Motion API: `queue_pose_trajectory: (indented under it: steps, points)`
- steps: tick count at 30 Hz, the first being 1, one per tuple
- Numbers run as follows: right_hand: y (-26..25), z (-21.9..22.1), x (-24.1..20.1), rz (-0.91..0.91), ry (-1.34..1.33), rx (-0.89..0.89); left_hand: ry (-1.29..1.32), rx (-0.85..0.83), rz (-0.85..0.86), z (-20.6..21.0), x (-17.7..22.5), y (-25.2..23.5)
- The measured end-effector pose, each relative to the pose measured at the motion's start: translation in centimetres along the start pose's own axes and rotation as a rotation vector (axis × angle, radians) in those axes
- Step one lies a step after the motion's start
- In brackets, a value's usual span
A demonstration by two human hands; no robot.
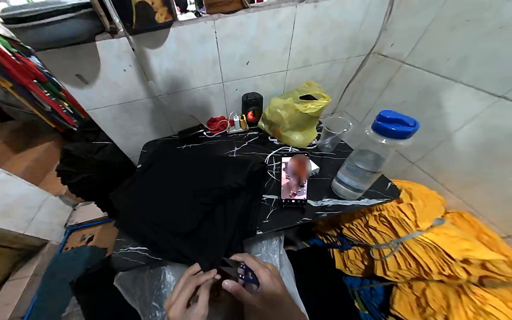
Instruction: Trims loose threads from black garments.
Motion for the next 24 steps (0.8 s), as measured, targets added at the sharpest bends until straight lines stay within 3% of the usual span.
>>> queue_pose_trajectory:
  steps: [7,13,19,24]
  points:
    - [-0.6,0.7,0.1,-0.178,0.100,-0.022,0.214,-0.052,-0.154,0.0,0.3,-0.3]
    - [-0.5,2.3,-0.9,-0.257,0.184,0.112,0.309,-0.037,-0.159,0.3,0.1,0.0]
    - [-0.5,2.6,-1.4,-0.252,0.218,0.136,0.372,-0.010,-0.156,0.4,0.2,0.0]
    - [-0.9,2.4,-1.8,-0.144,0.086,0.334,0.432,0.054,-0.254,0.1,1.0,-0.4]
Point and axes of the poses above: each hand's wrist, its own y-axis away from the middle knuckle, its own z-axis out of the palm, x = y × z, the point moved 1 cm from there along -y, towards the middle knuckle, and after that the axes turned 2 degrees about -y, right-handed, at the moved point
